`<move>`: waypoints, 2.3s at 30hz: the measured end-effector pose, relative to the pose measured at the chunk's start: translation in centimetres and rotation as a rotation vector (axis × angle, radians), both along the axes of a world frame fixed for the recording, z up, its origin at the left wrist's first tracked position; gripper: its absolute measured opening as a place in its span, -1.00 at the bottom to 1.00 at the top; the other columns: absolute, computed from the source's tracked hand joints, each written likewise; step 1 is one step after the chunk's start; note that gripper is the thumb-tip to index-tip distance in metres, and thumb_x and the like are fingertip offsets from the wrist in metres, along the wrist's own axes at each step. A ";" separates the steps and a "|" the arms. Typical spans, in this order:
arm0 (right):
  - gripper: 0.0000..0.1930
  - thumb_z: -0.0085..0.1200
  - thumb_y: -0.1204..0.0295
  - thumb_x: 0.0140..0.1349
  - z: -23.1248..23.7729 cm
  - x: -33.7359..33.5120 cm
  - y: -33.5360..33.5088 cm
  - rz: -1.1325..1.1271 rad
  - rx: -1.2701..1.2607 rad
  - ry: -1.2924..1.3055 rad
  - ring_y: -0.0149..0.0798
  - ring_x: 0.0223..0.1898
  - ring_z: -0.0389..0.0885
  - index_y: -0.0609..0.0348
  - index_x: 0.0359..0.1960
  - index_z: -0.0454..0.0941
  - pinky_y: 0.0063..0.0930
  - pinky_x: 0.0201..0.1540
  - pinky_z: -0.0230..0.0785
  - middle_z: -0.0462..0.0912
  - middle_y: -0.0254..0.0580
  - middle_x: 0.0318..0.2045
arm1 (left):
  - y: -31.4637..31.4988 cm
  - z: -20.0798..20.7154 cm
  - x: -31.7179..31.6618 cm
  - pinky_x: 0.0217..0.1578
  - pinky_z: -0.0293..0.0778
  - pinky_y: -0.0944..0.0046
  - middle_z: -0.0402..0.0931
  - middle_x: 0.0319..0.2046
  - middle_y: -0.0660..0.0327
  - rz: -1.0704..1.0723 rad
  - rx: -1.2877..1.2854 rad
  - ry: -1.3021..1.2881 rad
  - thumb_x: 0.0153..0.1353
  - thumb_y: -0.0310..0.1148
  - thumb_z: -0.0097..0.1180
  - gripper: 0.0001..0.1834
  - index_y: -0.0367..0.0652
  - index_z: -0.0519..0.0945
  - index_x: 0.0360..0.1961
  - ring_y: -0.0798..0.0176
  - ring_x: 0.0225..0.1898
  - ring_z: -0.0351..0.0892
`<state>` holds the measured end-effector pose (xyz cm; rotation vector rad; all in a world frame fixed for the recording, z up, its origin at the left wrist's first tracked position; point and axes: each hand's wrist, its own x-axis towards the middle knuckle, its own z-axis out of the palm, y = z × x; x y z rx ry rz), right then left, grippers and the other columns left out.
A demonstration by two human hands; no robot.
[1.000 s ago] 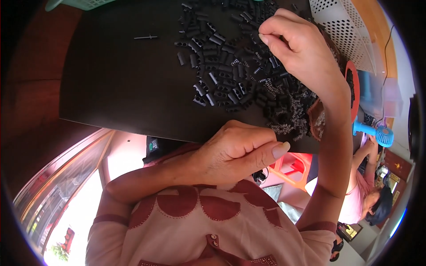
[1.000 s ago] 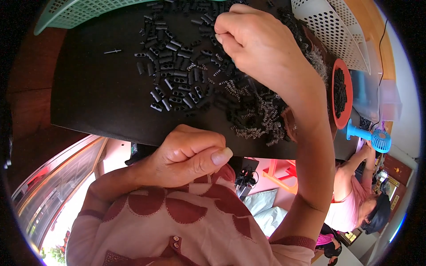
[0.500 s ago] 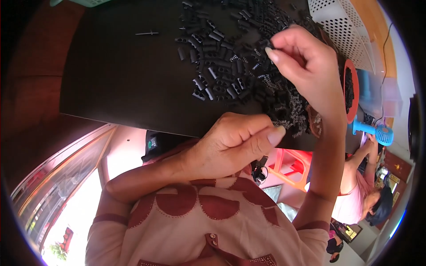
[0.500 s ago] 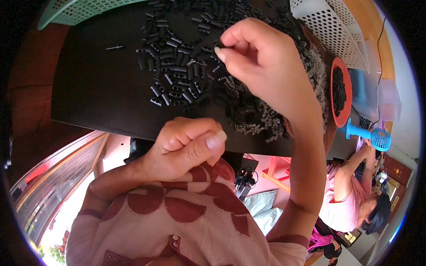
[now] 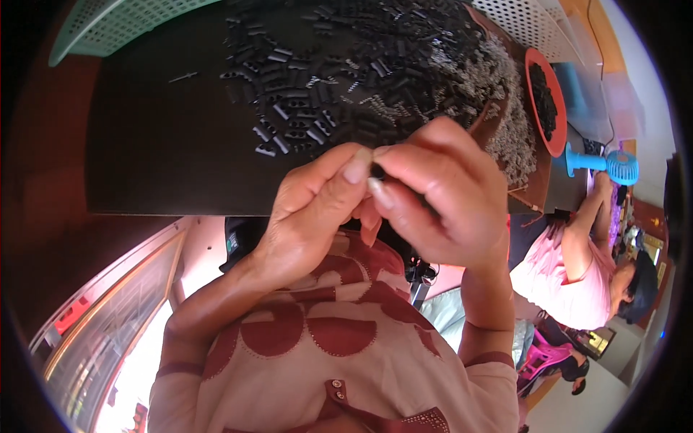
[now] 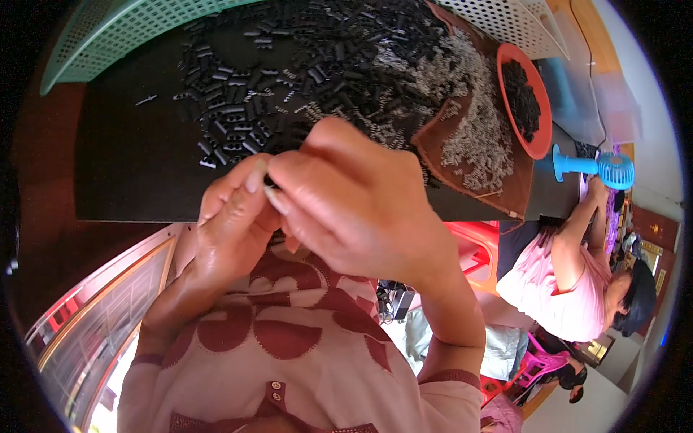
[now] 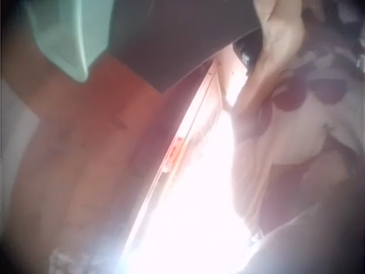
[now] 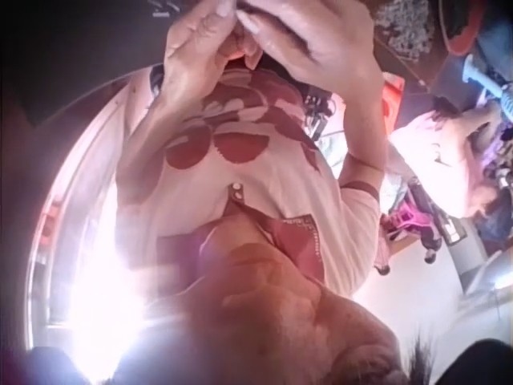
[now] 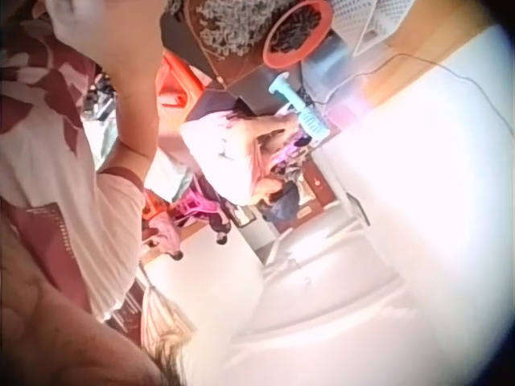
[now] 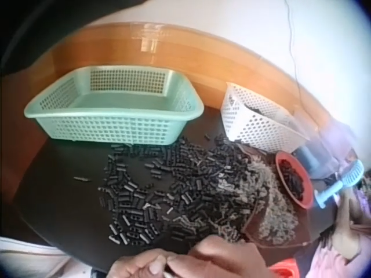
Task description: The person assembles plastic cord locks by hand, picking up small springs and plastic pieces from the table and fitting them together.
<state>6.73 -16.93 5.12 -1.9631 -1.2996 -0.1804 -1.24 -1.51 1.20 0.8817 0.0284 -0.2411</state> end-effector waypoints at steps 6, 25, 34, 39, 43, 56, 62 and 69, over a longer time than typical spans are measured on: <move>-0.71 0.32 0.54 -0.04 -0.1 -1.2 -1.0 -0.025 0.112 -0.013 -0.33 -0.58 0.46 0.27 -0.22 0.59 -0.55 -0.59 0.27 0.52 -0.19 -0.51 | -0.7 0.0 -0.5 -0.48 0.42 0.41 0.49 -0.43 0.24 0.047 -0.182 -0.039 0.41 -0.25 -0.10 -0.72 -0.30 0.46 -0.17 0.46 -0.50 0.41; -0.86 0.10 0.60 0.08 0.2 6.4 1.4 0.040 -0.421 -0.191 -0.07 -0.42 0.50 0.25 -0.29 0.51 -0.31 -0.41 0.35 0.45 -0.16 -0.37 | -0.7 -0.6 -1.2 -0.45 0.37 0.36 0.40 -0.40 0.10 -0.084 -0.073 0.037 0.36 -0.30 -0.09 -0.78 -0.26 0.40 -0.32 0.34 -0.48 0.34; -0.86 0.15 0.51 0.03 -0.3 8.2 3.7 0.156 -0.627 -0.369 -0.02 -0.42 0.53 0.20 -0.45 0.40 -0.18 -0.48 0.36 0.41 -0.19 -0.41 | 0.3 -0.8 -1.3 -0.48 0.37 0.35 0.41 -0.40 0.09 -0.010 -0.115 0.035 0.36 -0.30 -0.12 -0.77 -0.27 0.40 -0.33 0.32 -0.50 0.35; -0.91 0.10 0.58 0.09 -1.4 8.4 3.8 0.144 -0.474 -0.371 -0.16 -0.52 0.51 0.22 -0.42 0.42 -0.33 -0.51 0.33 0.42 -0.25 -0.47 | 0.5 -0.3 -1.2 -0.51 0.36 0.33 0.39 -0.44 0.09 0.053 -0.214 0.119 0.38 -0.25 -0.15 -0.74 -0.24 0.38 -0.35 0.33 -0.51 0.33; -0.95 -0.02 0.65 0.19 0.7 5.7 2.3 0.054 -0.186 0.466 -0.61 -0.51 0.26 0.26 -0.34 0.45 -0.70 -0.48 0.10 0.38 -0.46 -0.45 | 1.0 0.3 -1.0 -0.55 0.32 0.33 0.39 -0.44 0.12 0.107 -0.294 0.179 0.39 -0.19 -0.17 -0.72 -0.18 0.38 -0.34 0.34 -0.51 0.31; -0.86 0.03 0.77 0.10 1.9 0.8 0.1 0.047 -0.026 0.611 -0.52 -0.43 0.46 0.39 -0.29 0.53 -0.75 -0.43 0.23 0.52 -0.19 -0.38 | 0.6 0.2 -0.8 -0.51 0.37 0.34 0.48 -0.47 0.24 0.118 -0.435 0.242 0.36 -0.29 -0.08 -0.80 -0.21 0.44 -0.29 0.41 -0.49 0.39; -0.85 0.05 0.77 0.09 2.3 0.1 0.7 0.089 -0.034 0.694 -0.58 -0.43 0.45 0.38 -0.31 0.56 -0.78 -0.44 0.22 0.53 -0.22 -0.39 | 0.4 -0.2 -1.0 -0.51 0.37 0.36 0.48 -0.46 0.24 0.116 -0.412 0.235 0.36 -0.29 -0.05 -0.80 -0.22 0.46 -0.26 0.42 -0.49 0.40; -0.68 0.02 0.70 0.14 2.4 -0.4 1.2 0.030 -0.038 0.963 -0.64 -0.47 0.41 0.37 -0.03 0.41 -0.80 -0.44 0.20 0.53 -0.33 -0.46 | 0.5 -0.3 -1.3 -0.52 0.38 0.32 0.50 -0.42 0.23 0.070 -0.358 0.205 0.38 -0.26 -0.10 -0.77 -0.24 0.42 -0.17 0.41 -0.41 0.48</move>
